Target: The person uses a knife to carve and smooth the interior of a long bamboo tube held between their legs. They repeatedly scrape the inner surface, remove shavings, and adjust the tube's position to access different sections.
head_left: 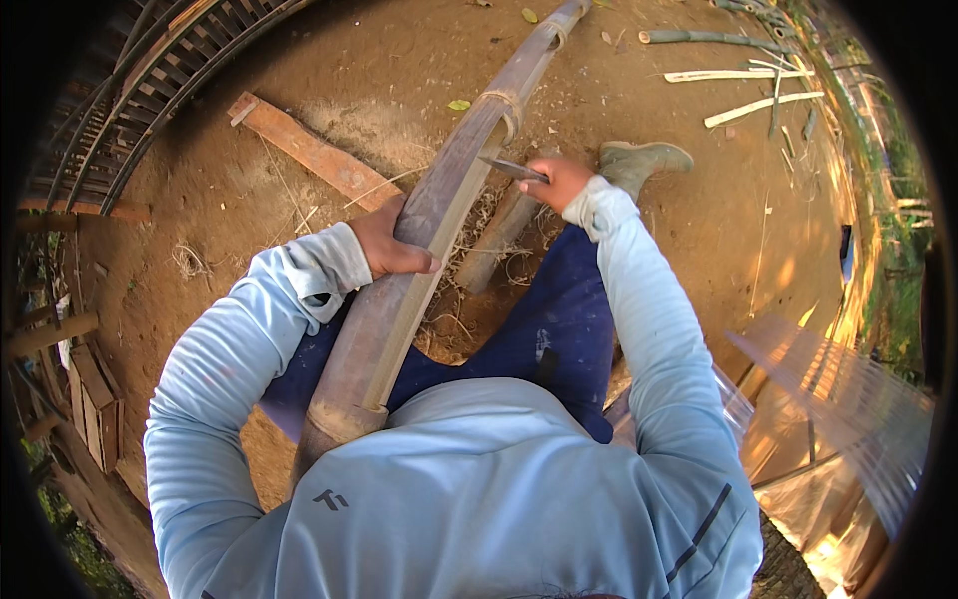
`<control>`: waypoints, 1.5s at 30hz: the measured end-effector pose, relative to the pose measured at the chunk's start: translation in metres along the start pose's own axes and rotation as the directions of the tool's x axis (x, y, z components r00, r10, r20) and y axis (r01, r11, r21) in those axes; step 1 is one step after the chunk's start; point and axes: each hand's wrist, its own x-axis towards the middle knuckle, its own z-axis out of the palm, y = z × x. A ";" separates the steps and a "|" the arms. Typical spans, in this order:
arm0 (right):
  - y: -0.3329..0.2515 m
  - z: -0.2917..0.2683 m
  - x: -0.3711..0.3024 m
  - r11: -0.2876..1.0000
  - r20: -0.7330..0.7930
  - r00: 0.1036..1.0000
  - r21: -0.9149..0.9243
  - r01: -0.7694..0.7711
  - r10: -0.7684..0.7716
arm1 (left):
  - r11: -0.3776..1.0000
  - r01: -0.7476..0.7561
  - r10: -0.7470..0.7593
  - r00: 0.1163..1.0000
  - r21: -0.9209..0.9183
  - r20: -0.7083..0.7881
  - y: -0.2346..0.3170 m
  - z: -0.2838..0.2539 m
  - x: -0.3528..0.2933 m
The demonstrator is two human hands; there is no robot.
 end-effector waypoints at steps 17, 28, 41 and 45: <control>-0.034 0.086 -0.027 0.765 -0.464 0.799 0.644 0.008 0.382 | 0.956 -0.044 0.087 0.986 -0.289 0.140 -0.033 -0.011 0.017; -0.025 0.072 0.020 0.880 -0.548 0.818 0.460 0.121 0.174 | 0.939 0.038 0.031 0.980 -0.341 0.195 -0.038 -0.019 0.015; -0.079 0.105 -0.030 0.753 -0.423 0.904 0.574 0.321 -0.062 | 0.932 0.001 0.109 0.953 -0.363 0.283 -0.037 -0.020 0.016; -0.056 0.088 -0.016 0.818 -0.421 0.906 0.502 0.281 -0.052 | 0.917 0.013 0.101 0.959 -0.399 0.265 -0.031 -0.015 0.013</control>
